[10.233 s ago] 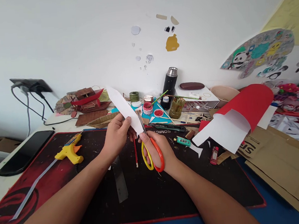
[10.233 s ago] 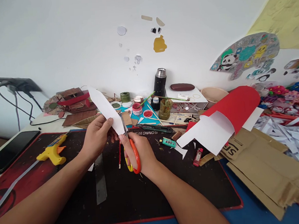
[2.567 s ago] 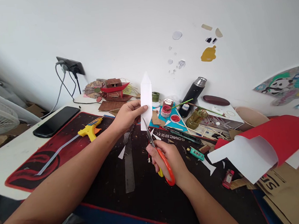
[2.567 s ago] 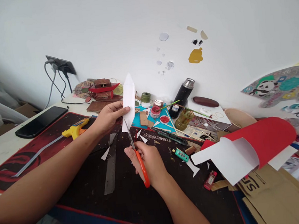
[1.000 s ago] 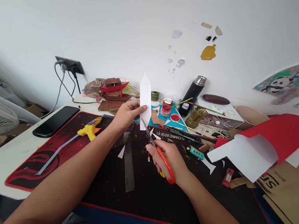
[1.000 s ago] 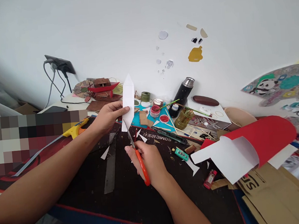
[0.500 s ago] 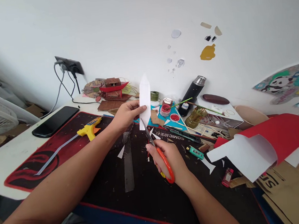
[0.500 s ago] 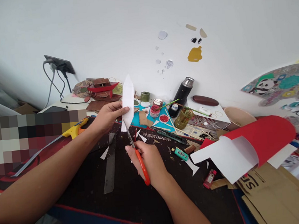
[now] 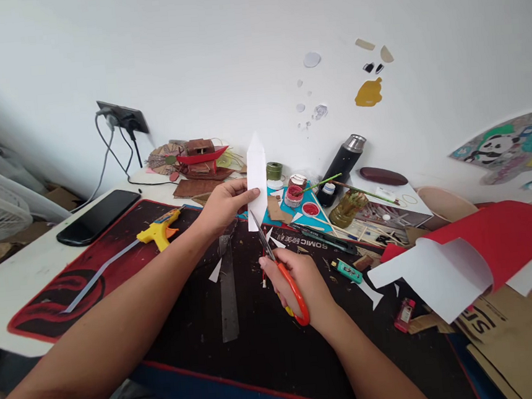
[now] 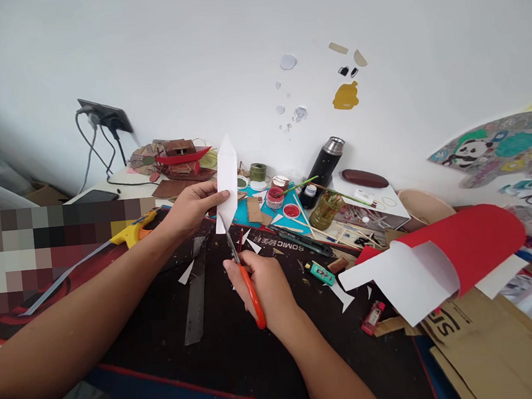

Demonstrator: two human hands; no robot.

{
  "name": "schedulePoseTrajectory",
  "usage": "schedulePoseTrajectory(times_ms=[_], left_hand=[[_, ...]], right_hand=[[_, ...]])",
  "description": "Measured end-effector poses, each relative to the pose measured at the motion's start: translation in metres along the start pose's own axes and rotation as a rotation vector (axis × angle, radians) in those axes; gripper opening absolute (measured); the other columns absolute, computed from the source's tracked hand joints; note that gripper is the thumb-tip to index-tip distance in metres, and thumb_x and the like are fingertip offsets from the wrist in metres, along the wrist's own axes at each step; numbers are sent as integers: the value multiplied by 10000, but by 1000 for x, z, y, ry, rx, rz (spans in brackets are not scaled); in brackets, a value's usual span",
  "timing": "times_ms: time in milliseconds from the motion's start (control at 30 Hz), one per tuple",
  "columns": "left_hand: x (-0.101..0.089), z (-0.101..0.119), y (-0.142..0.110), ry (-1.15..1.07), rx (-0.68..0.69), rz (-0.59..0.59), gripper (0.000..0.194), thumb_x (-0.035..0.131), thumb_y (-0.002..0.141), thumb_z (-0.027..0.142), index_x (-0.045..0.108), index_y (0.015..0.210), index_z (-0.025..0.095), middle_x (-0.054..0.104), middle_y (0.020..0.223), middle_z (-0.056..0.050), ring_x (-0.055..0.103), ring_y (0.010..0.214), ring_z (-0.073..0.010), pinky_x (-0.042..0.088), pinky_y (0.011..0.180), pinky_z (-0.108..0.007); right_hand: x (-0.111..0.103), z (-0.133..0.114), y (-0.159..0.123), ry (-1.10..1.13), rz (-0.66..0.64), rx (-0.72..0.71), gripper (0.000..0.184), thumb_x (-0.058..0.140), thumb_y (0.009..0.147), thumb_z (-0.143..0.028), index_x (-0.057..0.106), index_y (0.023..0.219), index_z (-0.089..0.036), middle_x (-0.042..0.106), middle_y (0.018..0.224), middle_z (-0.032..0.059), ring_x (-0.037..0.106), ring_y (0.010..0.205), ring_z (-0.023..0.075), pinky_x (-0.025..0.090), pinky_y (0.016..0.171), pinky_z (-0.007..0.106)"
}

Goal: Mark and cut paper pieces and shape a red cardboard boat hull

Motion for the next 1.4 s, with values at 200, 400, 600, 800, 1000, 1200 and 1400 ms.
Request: schedulePoseTrajectory(times_ms=[200,400,600,800,1000,1200,1400], left_hand=[[-1,-2,1,3,9,-10,532,1027,581,571,863,914,189,827,906,-71,707,799,-214,576,776,-343],[-2,-3,1,16,8,-9,560,1024,572,595,866,920,185,826,903,-78,703,811,-222,574,791,-355],[-1,-1,1,37,10,-4,564,1013,574,616,861,905,186,819,889,-78,699,799,-225,562,766,-354],[-2,-1,2,28,19,-12,537,1020,575,582,861,898,184,818,883,-74,696,800,-219,555,779,-349],[-4,-2,3,40,33,-5,550,1016,577,584,870,930,189,831,925,-87,709,839,-244,566,802,-368],[-3,1,3,47,29,-7,560,1011,574,612,867,915,192,829,912,-86,708,838,-248,570,813,-380],[-3,-1,3,39,25,-22,527,1015,593,580,864,916,193,830,917,-79,711,844,-241,571,834,-374]], right_hand=[[-2,-1,1,-18,9,4,450,661,1013,-589,568,755,-232,531,512,-53,511,364,113,389,390,208],[-2,1,1,-2,10,2,458,662,1019,-594,568,754,-233,529,520,-58,516,362,113,387,385,212],[2,1,1,29,-39,-17,449,671,1014,-632,637,834,-222,627,598,-40,627,418,135,455,435,220],[7,6,3,182,-67,34,509,740,928,-713,716,955,-205,699,680,-3,750,588,187,582,572,254],[11,4,2,267,-115,48,619,792,834,-781,725,1038,-201,705,720,3,761,651,202,636,665,306],[13,3,2,316,-143,71,685,872,739,-783,719,1048,-192,694,728,2,754,663,208,643,690,327],[14,1,2,356,-165,93,727,917,679,-776,701,1049,-189,673,739,-10,750,665,207,647,700,338]])
Point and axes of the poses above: each hand's wrist, its own y-axis towards the middle knuckle, its own x-axis out of the palm, z = x × y, the point moved 9 cm from there along y, towards the middle knuckle
